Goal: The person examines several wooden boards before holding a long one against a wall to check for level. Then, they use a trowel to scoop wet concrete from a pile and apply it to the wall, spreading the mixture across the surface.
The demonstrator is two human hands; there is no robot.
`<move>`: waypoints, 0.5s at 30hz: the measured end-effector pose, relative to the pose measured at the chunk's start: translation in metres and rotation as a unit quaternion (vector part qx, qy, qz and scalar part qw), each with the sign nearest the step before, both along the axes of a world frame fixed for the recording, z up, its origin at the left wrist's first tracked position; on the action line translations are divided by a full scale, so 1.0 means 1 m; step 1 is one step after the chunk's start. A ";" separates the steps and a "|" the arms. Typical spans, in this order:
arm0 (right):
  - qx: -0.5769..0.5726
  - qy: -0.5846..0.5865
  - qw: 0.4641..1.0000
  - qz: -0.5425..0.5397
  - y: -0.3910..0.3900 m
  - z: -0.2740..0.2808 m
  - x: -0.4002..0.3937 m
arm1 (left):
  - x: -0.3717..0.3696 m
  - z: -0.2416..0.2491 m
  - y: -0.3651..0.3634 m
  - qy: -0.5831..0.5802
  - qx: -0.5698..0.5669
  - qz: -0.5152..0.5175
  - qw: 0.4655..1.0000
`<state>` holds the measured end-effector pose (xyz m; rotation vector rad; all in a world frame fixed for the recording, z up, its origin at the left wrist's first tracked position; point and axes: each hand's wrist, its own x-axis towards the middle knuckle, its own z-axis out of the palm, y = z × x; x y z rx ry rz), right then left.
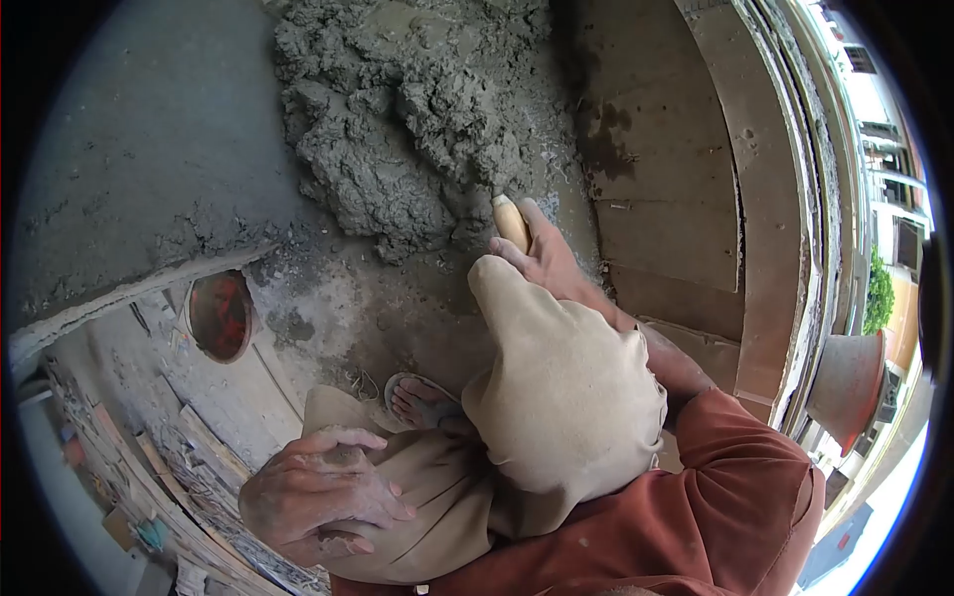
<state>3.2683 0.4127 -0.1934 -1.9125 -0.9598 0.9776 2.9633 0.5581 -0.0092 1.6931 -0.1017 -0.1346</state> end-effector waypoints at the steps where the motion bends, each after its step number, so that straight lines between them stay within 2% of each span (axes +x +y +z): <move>1: -0.045 -0.071 0.996 0.029 0.002 0.009 0.003 | -0.001 -0.002 0.000 0.004 0.000 0.009 1.000; 2: -0.105 -0.179 0.976 0.061 0.006 0.004 0.008 | -0.002 -0.006 0.001 -0.003 -0.003 0.006 1.000; 4: -0.100 -0.309 0.936 0.133 0.009 0.001 0.038 | -0.003 -0.006 0.002 -0.009 -0.004 0.011 1.000; 7: -0.088 -0.303 0.946 0.069 -0.009 0.022 0.038 | -0.002 -0.003 0.003 0.004 0.006 0.009 1.000; 8: -0.088 -0.302 0.946 0.079 -0.021 0.024 0.036 | -0.002 -0.003 0.004 0.007 -0.004 0.006 1.000; 10: -0.167 -0.253 0.953 0.010 -0.054 0.026 0.026 | -0.002 -0.003 0.004 0.014 -0.016 0.009 1.000; 12: -0.081 -0.091 0.992 -0.036 -0.084 0.027 0.000 | 0.001 -0.003 0.005 -0.009 0.007 -0.003 1.000; 13: -0.076 -0.089 0.993 -0.025 -0.077 0.022 0.002 | 0.003 -0.004 0.005 -0.007 0.012 0.007 1.000; 15: -0.099 0.054 0.993 -0.029 -0.054 0.011 -0.001 | 0.005 -0.004 0.004 -0.011 -0.020 -0.012 1.000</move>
